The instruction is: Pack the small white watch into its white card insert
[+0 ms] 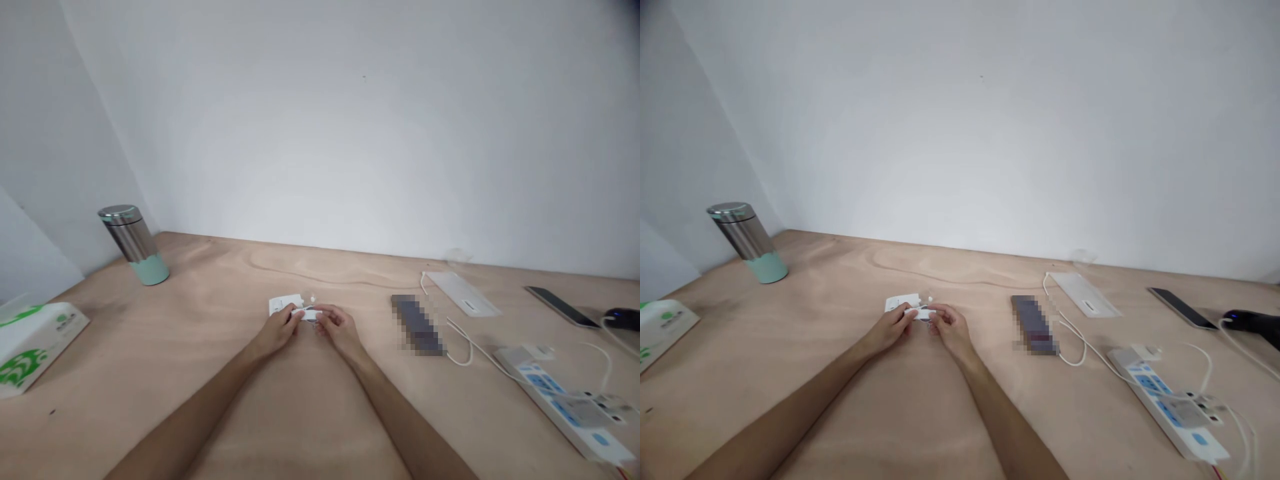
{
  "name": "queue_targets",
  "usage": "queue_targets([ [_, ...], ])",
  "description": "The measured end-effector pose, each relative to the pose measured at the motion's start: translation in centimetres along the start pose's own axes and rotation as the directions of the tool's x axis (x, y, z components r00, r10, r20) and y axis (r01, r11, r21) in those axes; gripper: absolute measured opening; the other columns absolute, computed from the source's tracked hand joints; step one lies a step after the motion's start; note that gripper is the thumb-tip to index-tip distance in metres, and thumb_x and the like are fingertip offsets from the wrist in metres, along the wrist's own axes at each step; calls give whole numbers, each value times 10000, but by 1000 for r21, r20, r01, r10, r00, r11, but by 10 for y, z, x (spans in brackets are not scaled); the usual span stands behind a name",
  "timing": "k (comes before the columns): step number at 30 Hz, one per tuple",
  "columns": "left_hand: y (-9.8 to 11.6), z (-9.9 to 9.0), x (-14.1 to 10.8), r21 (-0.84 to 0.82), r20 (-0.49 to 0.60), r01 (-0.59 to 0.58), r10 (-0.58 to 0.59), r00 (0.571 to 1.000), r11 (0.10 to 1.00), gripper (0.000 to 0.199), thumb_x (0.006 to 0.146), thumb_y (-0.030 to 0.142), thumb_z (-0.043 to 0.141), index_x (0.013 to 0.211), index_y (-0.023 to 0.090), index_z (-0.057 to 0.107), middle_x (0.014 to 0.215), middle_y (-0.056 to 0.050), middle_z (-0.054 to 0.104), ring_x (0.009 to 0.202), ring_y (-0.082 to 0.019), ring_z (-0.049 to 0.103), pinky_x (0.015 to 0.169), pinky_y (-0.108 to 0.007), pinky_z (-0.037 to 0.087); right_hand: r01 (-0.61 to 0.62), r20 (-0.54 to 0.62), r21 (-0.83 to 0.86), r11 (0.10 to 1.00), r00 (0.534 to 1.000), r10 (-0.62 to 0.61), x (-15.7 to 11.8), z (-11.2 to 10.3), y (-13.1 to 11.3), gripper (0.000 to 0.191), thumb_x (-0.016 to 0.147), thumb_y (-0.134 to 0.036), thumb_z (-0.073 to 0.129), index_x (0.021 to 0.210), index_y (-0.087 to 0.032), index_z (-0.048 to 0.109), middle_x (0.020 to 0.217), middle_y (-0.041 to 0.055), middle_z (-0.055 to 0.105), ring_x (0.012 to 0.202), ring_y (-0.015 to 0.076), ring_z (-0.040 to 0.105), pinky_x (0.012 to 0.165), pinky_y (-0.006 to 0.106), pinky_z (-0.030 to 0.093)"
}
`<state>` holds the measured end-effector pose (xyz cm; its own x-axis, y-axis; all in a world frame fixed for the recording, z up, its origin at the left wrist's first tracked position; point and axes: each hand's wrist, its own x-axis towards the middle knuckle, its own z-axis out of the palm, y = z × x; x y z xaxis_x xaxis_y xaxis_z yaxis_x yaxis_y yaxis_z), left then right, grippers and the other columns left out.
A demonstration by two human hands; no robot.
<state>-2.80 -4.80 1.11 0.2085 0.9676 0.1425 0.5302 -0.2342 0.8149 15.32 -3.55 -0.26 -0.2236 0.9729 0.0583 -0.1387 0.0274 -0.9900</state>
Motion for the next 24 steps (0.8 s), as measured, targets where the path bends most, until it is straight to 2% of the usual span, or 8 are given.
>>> queue_targets([
  [7,3,-5,-1,-63,51,41,-38,998,997,396,887,539,324,746,204,480,553,30,526,563,-155,507,578,-257,375,3,2,11,1000,1000,-3,2,0,4,340,670,-443,730,927,-222,692,709,8,655,584,143,572,584,288,491],
  [11,2,-5,-1,-112,63,50,-43,997,992,402,876,544,348,730,199,495,520,29,531,519,-147,502,546,-248,372,-2,12,15,1000,1000,2,1,1,3,358,635,-402,768,931,-223,676,751,10,663,633,147,591,571,265,485],
  [15,-2,-3,0,-204,114,88,-66,991,975,415,861,570,377,747,193,510,495,26,546,460,-140,493,486,-240,367,-18,49,41,999,999,16,1,-2,0,369,605,-388,792,903,-214,664,738,1,660,612,138,591,559,254,480],
  [19,-2,-2,0,-258,142,120,-85,986,959,424,846,591,399,755,190,506,494,27,556,425,-130,482,448,-231,359,-50,98,74,996,994,43,-1,-5,-6,354,646,-417,765,914,-209,665,779,9,674,614,129,605,586,259,498],
  [24,-2,-2,0,-279,133,124,-89,987,952,443,826,612,413,753,184,501,492,26,556,405,-122,472,421,-222,354,-73,46,93,993,997,69,-2,-3,-8,394,642,-449,759,931,-197,667,860,43,697,666,157,637,632,290,529],
])
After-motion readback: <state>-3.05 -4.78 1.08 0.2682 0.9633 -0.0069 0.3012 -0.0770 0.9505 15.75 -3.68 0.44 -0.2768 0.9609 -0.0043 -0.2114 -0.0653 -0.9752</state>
